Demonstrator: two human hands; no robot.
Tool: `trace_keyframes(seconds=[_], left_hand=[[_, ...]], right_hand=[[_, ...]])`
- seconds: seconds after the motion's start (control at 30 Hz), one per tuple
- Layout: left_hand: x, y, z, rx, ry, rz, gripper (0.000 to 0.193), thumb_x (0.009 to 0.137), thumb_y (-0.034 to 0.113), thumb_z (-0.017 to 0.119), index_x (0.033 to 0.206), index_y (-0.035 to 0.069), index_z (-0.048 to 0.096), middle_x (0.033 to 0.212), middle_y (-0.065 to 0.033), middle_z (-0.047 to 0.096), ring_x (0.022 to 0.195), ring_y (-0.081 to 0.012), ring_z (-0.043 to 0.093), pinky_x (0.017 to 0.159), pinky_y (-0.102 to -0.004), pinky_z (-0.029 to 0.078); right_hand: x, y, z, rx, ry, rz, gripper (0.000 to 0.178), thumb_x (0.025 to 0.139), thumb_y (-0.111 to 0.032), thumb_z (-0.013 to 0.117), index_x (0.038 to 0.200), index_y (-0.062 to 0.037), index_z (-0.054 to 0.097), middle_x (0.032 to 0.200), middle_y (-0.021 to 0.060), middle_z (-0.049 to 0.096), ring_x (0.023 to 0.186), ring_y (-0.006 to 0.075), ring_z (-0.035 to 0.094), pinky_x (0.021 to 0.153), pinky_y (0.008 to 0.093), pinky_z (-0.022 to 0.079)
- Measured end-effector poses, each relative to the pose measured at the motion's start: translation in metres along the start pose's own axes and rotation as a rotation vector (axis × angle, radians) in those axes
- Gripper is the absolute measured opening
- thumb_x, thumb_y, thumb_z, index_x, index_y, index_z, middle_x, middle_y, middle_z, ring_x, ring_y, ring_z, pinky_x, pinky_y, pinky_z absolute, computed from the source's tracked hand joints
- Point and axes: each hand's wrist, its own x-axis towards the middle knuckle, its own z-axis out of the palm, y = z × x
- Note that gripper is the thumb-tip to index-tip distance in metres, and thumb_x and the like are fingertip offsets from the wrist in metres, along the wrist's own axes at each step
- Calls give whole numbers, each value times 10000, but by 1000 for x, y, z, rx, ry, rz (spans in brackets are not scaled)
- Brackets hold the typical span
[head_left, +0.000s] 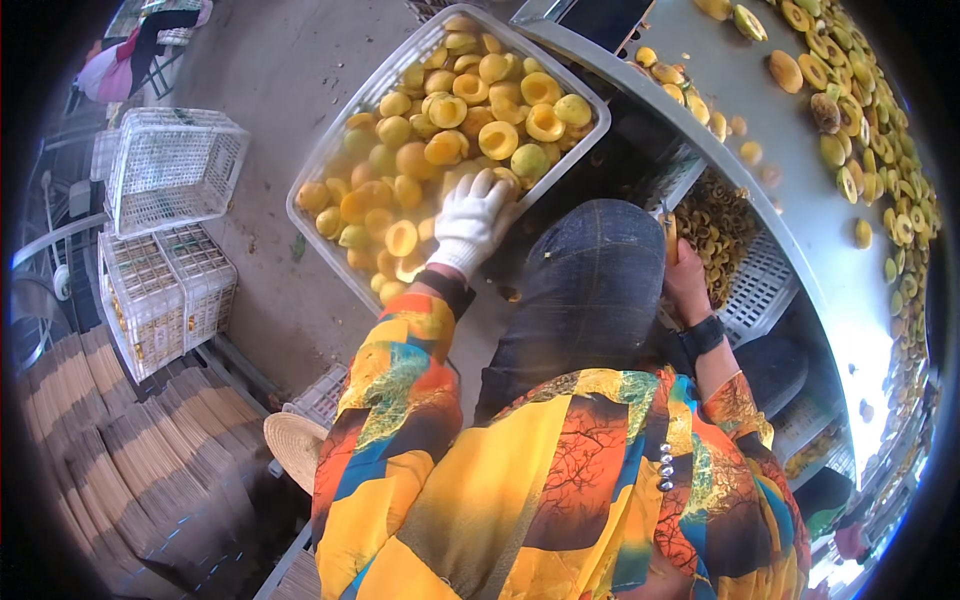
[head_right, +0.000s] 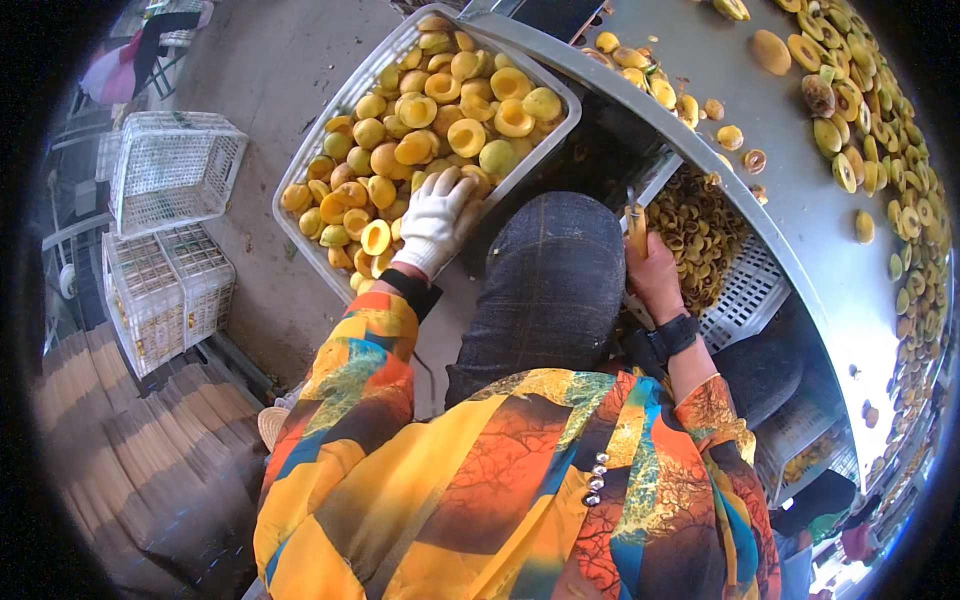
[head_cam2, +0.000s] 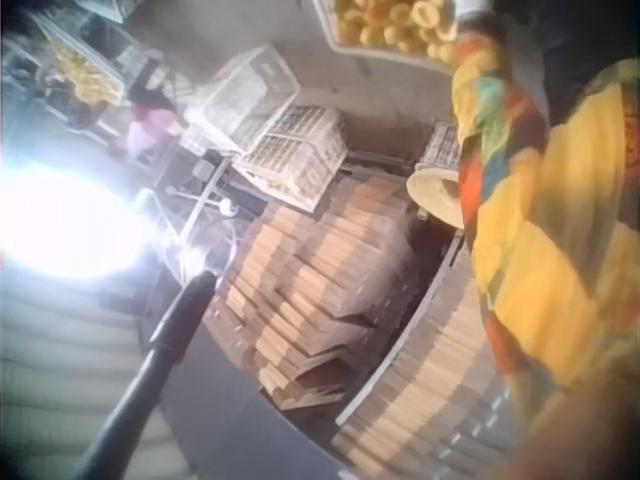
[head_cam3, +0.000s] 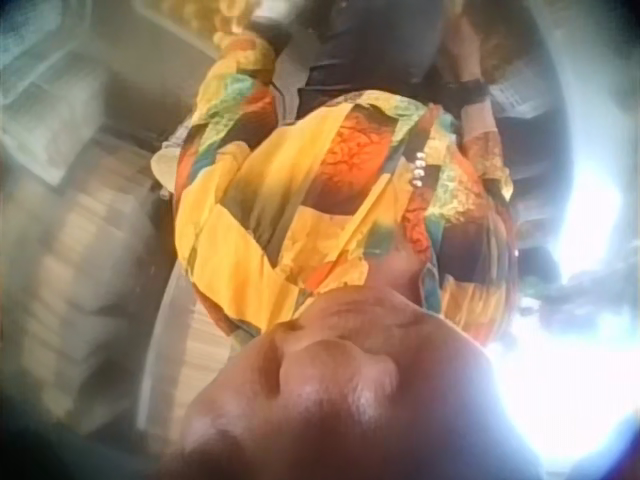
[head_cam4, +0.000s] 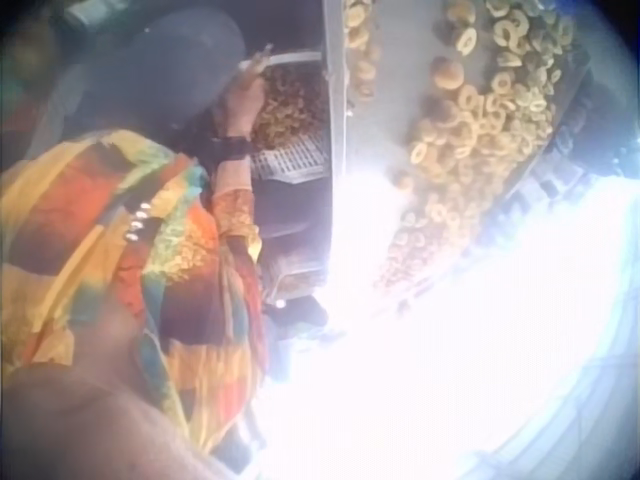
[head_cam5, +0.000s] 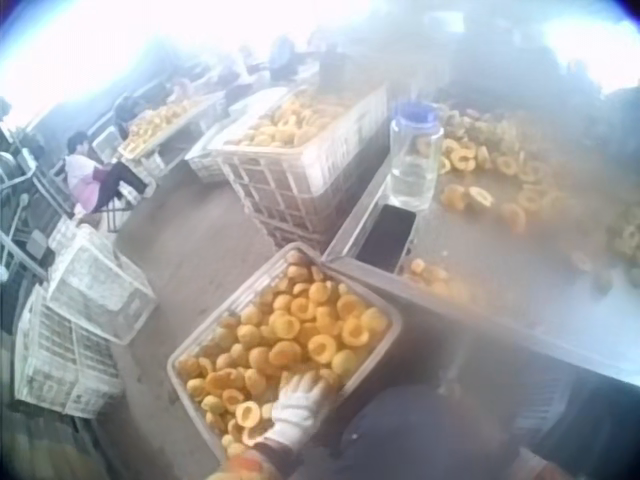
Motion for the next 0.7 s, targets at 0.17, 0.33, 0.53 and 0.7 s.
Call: trace_keyframes(seconds=[0.17, 0.33, 0.53, 0.7], left_hand=[[38, -35, 37, 279, 209, -31, 276, 834, 293, 562, 1038, 113, 519, 1139, -169, 498, 1025, -356, 479, 861, -481, 385], [28, -18, 47, 84, 92, -174, 304, 834, 325, 557, 1004, 77, 509, 1063, -197, 491, 995, -378, 483, 777, -477, 445], [47, -35, 67, 278, -68, -266, 295, 782, 268, 571, 1007, 84, 520, 1038, -185, 499, 963, -361, 494, 805, -448, 424], [16, -29, 70, 70, 108, -69, 287, 814, 337, 565, 962, 92, 542, 972, -171, 515, 972, -377, 488, 848, -474, 397]], right_hand=[[-1, -6, 5, -34, -9, -42, 268, 857, -245, 600, 824, 7, 513, 753, 249, 573, 685, 402, 564, 609, 415, 449], [3, -1, 1, -63, 2, -25, 290, 854, -264, 604, 827, 11, 516, 775, 255, 578, 716, 415, 566, 621, 425, 449], [7, 0, 2, -46, -21, 23, 295, 851, -272, 608, 856, 5, 505, 785, 258, 577, 730, 424, 563, 626, 421, 452], [4, 11, 9, 4, -19, -73, 275, 843, -253, 605, 851, 3, 504, 790, 268, 569, 758, 453, 551, 628, 431, 453]])
